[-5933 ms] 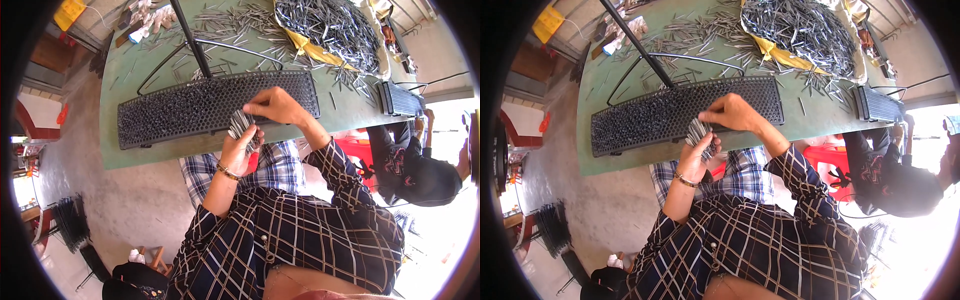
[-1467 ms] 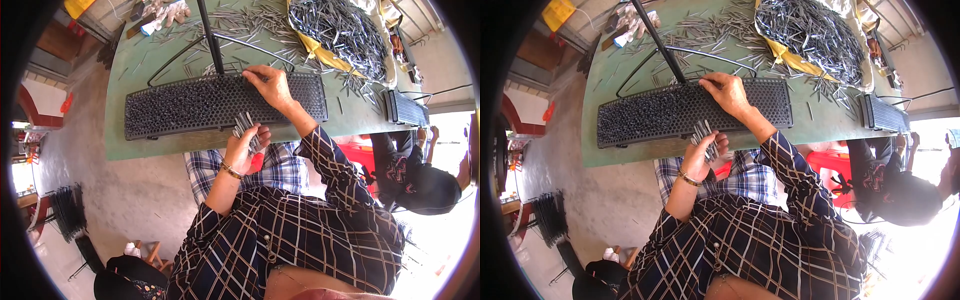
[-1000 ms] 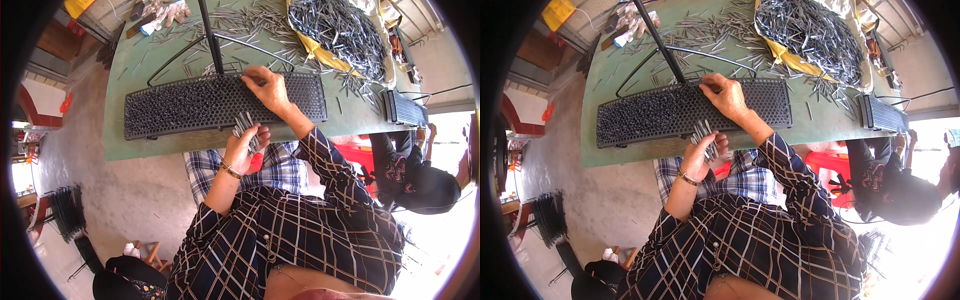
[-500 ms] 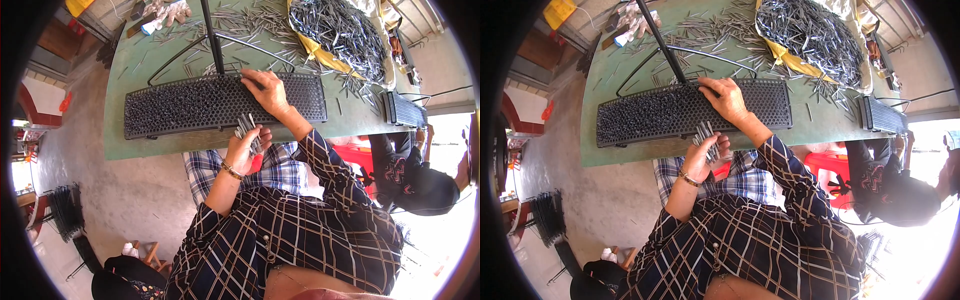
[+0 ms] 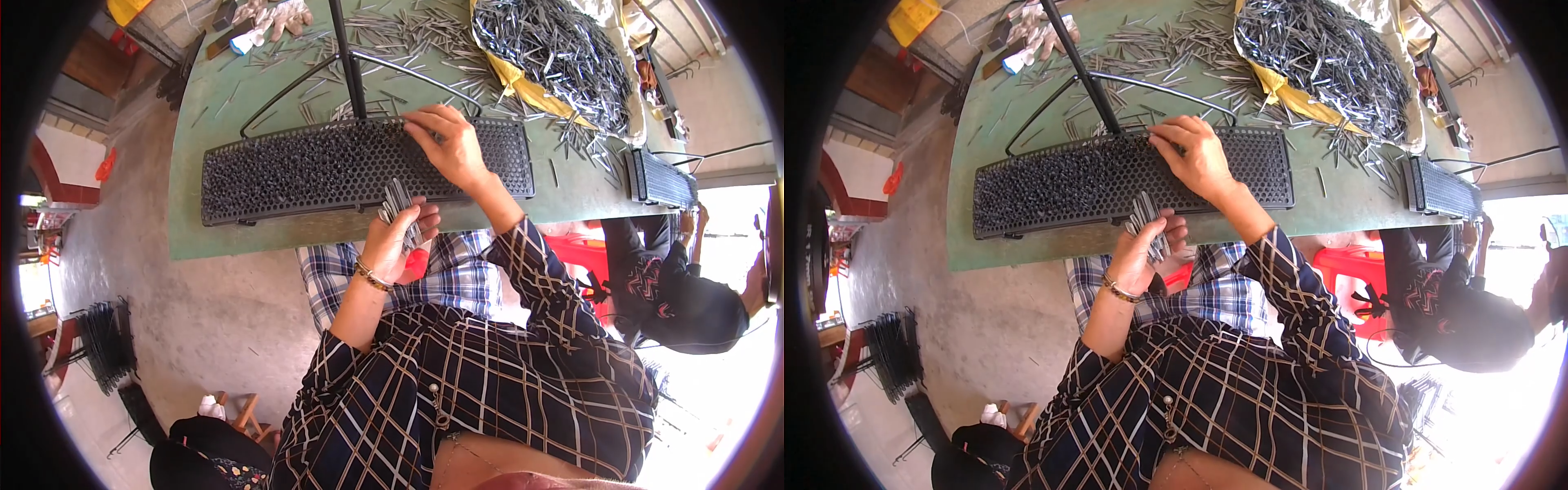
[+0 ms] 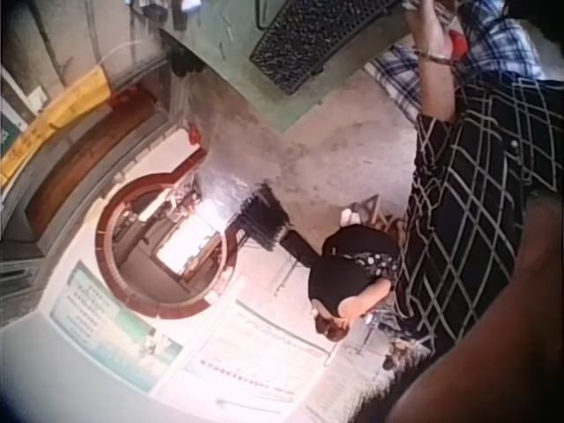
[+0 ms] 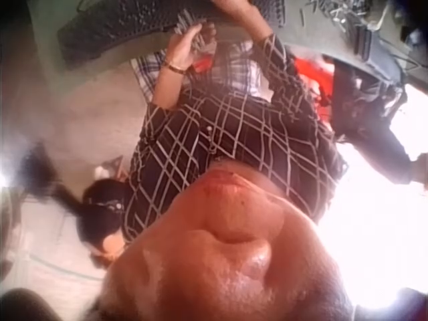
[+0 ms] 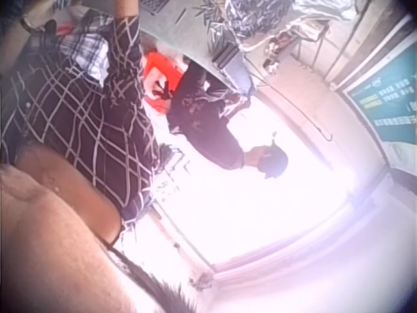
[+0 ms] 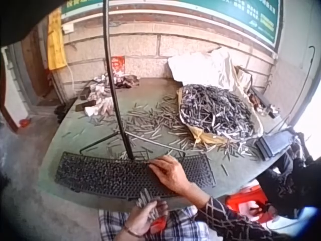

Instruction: The person inserts small metal pins into the holes of a perforated metal template by hand.

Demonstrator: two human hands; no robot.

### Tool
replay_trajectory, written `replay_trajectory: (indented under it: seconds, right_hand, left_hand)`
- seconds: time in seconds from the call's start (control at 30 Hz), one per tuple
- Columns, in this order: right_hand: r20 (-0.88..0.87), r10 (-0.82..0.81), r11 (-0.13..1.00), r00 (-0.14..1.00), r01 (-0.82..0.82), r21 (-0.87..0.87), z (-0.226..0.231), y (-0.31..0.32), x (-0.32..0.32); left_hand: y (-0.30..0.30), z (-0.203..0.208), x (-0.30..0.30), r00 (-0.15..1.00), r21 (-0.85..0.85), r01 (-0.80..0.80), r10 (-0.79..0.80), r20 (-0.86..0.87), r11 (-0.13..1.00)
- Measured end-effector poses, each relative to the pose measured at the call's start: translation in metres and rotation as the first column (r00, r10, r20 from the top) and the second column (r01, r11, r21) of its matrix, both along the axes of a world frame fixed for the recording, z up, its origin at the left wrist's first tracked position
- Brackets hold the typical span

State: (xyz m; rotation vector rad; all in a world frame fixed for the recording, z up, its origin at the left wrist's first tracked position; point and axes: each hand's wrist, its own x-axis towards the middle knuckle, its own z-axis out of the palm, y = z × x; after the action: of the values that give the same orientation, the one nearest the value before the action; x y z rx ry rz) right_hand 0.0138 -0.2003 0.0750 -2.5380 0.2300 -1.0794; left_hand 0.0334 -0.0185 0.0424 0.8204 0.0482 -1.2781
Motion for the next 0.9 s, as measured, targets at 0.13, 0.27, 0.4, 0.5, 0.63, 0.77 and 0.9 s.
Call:
replay_trajectory:
  seconds: [0.13, 0.27, 0.4, 0.5, 0.63, 0.77, 0.9]
  right_hand:
    - [-0.239, 0.22, 0.757, 0.946, -0.011, 0.654, 0.015, 0.015, -0.028]
    - [-0.318, 0.415, 0.559, 0.852, 0.036, 0.828, 0.015, 0.022, -0.039]
    - [-0.261, 0.359, 0.413, 0.896, 0.098, 0.905, 0.007, 0.017, -0.042]
    - [-0.206, 0.23, 0.477, 0.951, 0.074, 0.876, 0.011, 0.013, -0.036]
    - [-0.114, 0.0, 0.656, 0.993, 0.087, 0.75, 0.001, 0.003, -0.018]
    - [-0.034, -0.073, 0.796, 0.997, 0.079, 0.601, -0.009, -0.003, -0.005]
    - [0.016, -0.072, 0.813, 0.997, 0.049, 0.58, -0.012, -0.003, -0.001]
  left_hand:
    - [-0.005, 0.013, 0.004, 0.999, -0.049, -0.021, 0.023, 0.037, 0.999]
    - [-0.009, 0.017, 0.002, 0.996, -0.05, -0.003, 0.008, 0.088, 0.999]
    - [-0.011, 0.015, -0.002, 0.997, -0.036, -0.012, 0.015, 0.073, 0.999]
    - [-0.01, 0.006, -0.002, 0.999, 0.011, -0.044, 0.043, 0.015, 0.999]
    - [-0.005, 0.001, -0.007, 0.995, 0.036, 0.002, -0.006, 0.102, 0.999]
    - [-0.004, -0.001, -0.009, 0.994, 0.105, 0.053, -0.062, 0.093, 0.993]
    - [-0.003, 0.006, -0.007, 0.999, 0.127, 0.027, -0.031, 0.026, 0.992]
